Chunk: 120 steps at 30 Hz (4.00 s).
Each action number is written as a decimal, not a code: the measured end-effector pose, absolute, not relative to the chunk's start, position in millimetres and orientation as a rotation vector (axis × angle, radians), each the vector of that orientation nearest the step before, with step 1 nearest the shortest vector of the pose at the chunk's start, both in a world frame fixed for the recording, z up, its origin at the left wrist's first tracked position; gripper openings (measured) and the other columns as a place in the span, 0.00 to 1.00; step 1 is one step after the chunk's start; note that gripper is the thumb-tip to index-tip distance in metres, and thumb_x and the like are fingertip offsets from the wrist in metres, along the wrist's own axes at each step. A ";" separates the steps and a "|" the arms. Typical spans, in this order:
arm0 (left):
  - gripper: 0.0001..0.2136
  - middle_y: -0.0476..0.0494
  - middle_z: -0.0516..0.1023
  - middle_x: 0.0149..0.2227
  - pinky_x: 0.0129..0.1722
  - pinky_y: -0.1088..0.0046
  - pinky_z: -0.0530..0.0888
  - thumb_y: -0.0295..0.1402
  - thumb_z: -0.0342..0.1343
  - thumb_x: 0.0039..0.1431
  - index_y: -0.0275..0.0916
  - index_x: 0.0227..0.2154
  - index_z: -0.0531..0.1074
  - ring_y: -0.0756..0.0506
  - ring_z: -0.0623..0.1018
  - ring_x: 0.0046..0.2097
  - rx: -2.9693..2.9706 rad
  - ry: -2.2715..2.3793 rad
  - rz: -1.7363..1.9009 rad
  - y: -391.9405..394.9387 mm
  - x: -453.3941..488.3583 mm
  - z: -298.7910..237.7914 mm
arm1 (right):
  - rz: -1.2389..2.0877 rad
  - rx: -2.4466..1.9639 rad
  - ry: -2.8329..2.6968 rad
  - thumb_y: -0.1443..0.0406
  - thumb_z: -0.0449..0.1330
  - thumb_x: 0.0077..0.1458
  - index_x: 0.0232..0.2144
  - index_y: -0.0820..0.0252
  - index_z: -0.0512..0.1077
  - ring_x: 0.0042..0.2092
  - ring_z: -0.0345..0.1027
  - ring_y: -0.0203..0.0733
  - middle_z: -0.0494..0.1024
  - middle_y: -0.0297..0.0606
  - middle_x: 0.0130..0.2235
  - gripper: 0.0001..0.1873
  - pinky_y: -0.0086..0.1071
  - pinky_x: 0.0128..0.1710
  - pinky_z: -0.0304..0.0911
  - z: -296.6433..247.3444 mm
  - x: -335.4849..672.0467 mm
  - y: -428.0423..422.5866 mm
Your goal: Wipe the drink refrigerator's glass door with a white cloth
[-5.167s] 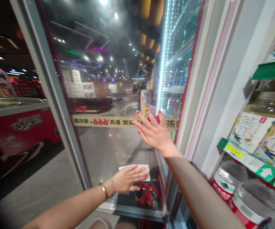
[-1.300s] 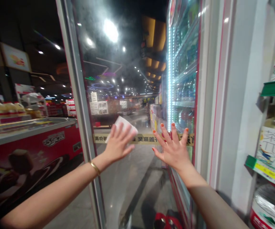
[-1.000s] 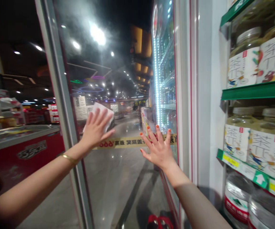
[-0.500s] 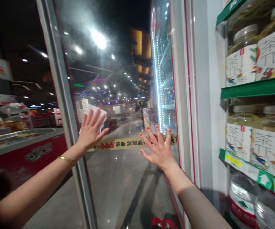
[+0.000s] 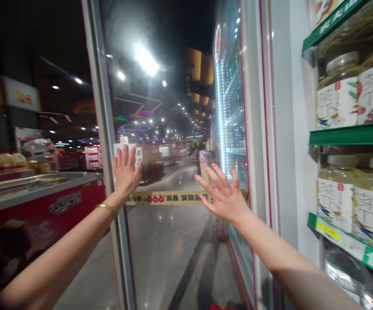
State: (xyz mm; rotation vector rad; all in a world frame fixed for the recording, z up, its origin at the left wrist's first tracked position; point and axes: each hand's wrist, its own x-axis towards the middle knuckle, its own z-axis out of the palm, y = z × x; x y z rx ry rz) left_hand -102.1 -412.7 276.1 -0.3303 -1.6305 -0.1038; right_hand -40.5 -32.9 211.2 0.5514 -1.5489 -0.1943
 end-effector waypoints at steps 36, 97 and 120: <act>0.33 0.58 0.54 0.81 0.82 0.52 0.34 0.59 0.50 0.72 0.61 0.76 0.59 0.42 0.50 0.82 -1.545 -1.551 0.757 -246.8 -78.2 378.4 | -0.144 0.477 -1.482 0.30 0.56 0.62 0.80 0.49 0.21 0.82 0.25 0.72 0.24 0.49 0.83 0.67 0.78 0.76 0.40 214.8 -71.3 4.1; 0.42 0.35 0.33 0.82 0.80 0.34 0.43 0.44 0.53 0.74 0.42 0.81 0.37 0.32 0.32 0.82 -0.072 -1.753 -0.119 -410.2 -37.1 120.8 | -0.278 0.893 -1.487 0.48 0.59 0.72 0.73 0.45 0.65 0.84 0.27 0.46 0.68 0.29 0.75 0.32 0.73 0.78 0.13 176.5 -46.7 -140.6; 0.25 0.73 0.57 0.77 0.81 0.69 0.51 0.53 0.44 0.77 0.70 0.74 0.60 0.50 0.52 0.81 -1.102 -1.935 0.426 -412.5 -30.1 103.8 | -0.119 0.578 -1.594 0.52 0.61 0.70 0.80 0.43 0.52 0.75 0.62 0.63 0.66 0.41 0.76 0.43 0.65 0.81 0.30 129.6 -44.4 -44.7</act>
